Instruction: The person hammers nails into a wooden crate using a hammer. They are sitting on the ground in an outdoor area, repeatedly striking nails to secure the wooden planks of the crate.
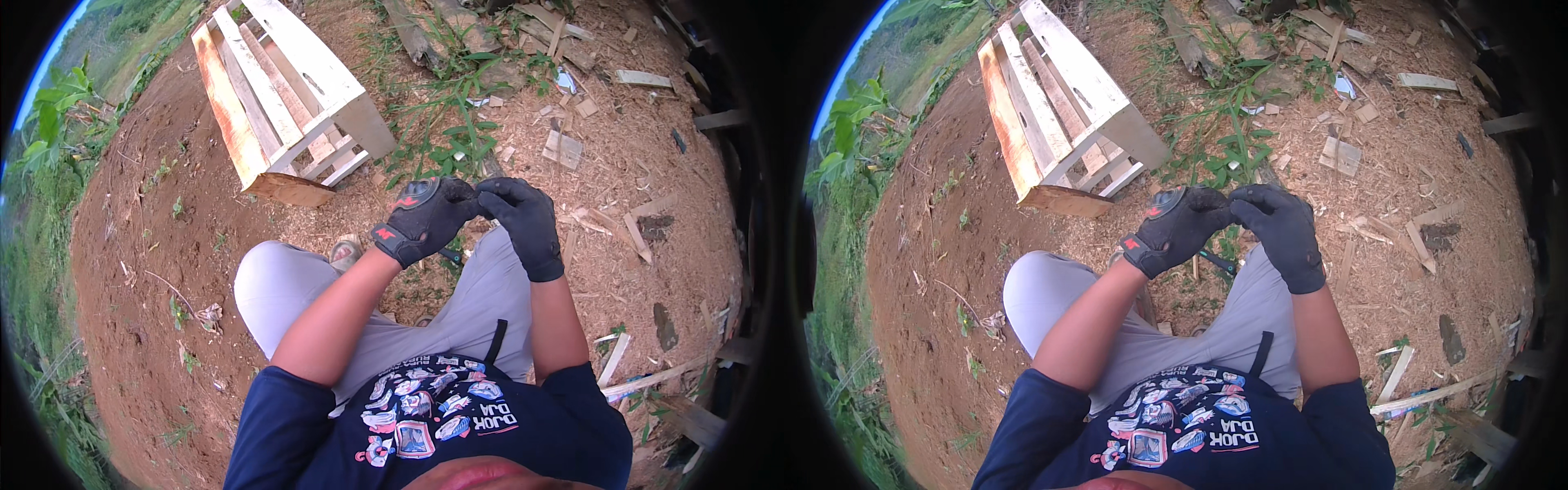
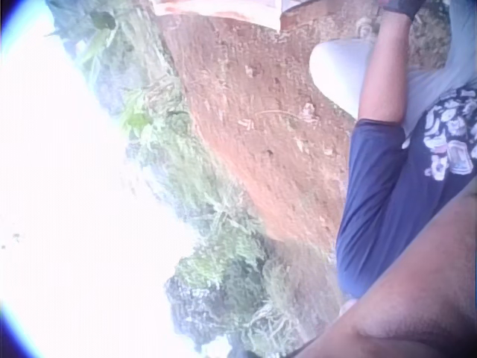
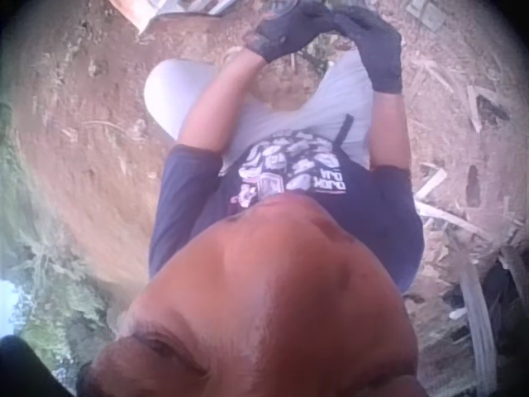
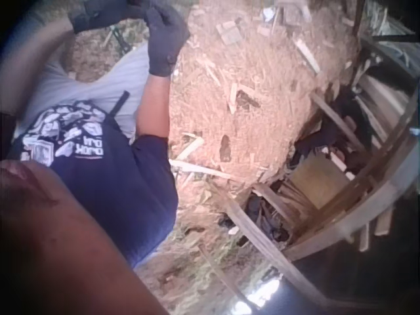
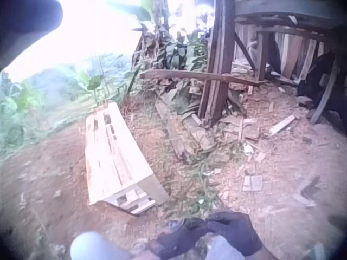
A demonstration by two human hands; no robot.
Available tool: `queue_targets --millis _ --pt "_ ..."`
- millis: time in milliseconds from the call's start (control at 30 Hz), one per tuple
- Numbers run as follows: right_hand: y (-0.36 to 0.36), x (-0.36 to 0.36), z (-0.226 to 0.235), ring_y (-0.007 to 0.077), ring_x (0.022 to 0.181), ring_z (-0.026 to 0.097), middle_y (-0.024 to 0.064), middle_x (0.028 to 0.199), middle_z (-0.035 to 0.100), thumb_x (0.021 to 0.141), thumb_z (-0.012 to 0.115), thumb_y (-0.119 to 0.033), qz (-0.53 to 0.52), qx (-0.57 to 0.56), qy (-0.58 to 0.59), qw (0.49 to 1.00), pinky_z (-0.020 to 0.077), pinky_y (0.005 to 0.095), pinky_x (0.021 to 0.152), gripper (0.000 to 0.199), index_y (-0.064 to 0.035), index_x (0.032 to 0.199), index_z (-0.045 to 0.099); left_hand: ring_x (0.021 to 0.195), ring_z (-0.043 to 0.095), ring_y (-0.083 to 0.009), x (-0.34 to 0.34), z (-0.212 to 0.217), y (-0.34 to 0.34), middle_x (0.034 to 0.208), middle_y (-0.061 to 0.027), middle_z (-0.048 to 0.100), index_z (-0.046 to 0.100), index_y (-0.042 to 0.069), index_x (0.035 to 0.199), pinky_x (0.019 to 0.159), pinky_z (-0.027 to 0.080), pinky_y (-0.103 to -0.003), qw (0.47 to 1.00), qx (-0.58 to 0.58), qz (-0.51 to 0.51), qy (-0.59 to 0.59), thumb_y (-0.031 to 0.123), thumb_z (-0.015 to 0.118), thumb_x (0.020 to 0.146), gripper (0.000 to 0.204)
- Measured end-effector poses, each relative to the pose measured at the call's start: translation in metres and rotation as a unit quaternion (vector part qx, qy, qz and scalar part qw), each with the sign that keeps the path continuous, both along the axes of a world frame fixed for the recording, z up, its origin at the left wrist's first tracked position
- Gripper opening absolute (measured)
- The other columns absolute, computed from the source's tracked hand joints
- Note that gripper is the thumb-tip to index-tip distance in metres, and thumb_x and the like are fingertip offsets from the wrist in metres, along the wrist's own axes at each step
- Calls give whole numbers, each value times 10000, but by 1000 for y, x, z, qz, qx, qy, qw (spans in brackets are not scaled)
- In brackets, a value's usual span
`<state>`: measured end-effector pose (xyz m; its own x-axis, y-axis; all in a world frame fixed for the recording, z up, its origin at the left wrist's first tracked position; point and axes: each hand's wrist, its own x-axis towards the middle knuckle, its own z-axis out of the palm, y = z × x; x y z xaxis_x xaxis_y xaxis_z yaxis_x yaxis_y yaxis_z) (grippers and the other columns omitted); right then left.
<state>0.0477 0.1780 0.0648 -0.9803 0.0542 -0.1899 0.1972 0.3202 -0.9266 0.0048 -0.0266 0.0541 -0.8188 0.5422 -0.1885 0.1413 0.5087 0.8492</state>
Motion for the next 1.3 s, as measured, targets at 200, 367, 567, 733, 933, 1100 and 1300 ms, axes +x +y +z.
queue_targets --millis 200,367,567,733,933,1100,1300 --pt "-16 -7 -5 160 900 757 82 1026 794 920 800 -82 4 82 51 995 596 309 831 185 -8 1089 811 868 758 -330 4 -11 -8 929 -115 782 801 173 1097 780 579 -458 986 -90 34 140 426 694 983 297" --pt "-34 -20 -8 142 850 736 72 985 781 918 797 -68 -3 61 54 997 581 301 774 163 13 1059 809 843 756 -334 5 -18 -17 880 -109 770 800 167 1056 742 574 -473 971 -100 83 201 415 697 977 280" --pt "-59 -28 -8 125 814 710 79 1043 770 959 770 -84 25 -49 11 998 566 278 738 250 18 1187 770 837 752 -320 4 -1 -50 880 -121 769 806 141 1040 745 577 -451 957 -129 102 239 379 717 969 264" --pt "-54 -46 -103 186 980 735 118 1142 767 976 785 -268 119 21 -81 989 585 325 836 462 -8 1343 682 888 761 -155 10 113 -151 979 -63 820 815 60 1101 838 594 -331 938 -32 170 301 176 776 959 187" --pt "-66 9 -324 356 1072 759 155 1159 780 958 605 -358 331 562 -136 746 593 503 922 364 -135 1205 752 638 596 -77 2 11 -263 819 7 740 829 58 1069 596 479 -271 893 56 440 -76 265 821 950 239" --pt "-61 23 -353 304 1060 764 115 1139 786 990 555 -260 355 582 -114 723 588 473 881 315 -122 1200 745 522 424 -66 -8 -144 -242 657 43 541 776 101 947 479 303 -272 854 191 423 -234 256 816 960 161" --pt "-73 8 -319 375 1095 744 191 1158 771 977 544 -251 360 536 -201 737 572 520 940 329 -100 1224 700 645 590 -99 -82 -229 -191 809 -11 719 810 52 1095 588 485 -295 889 121 442 -18 334 828 924 330"
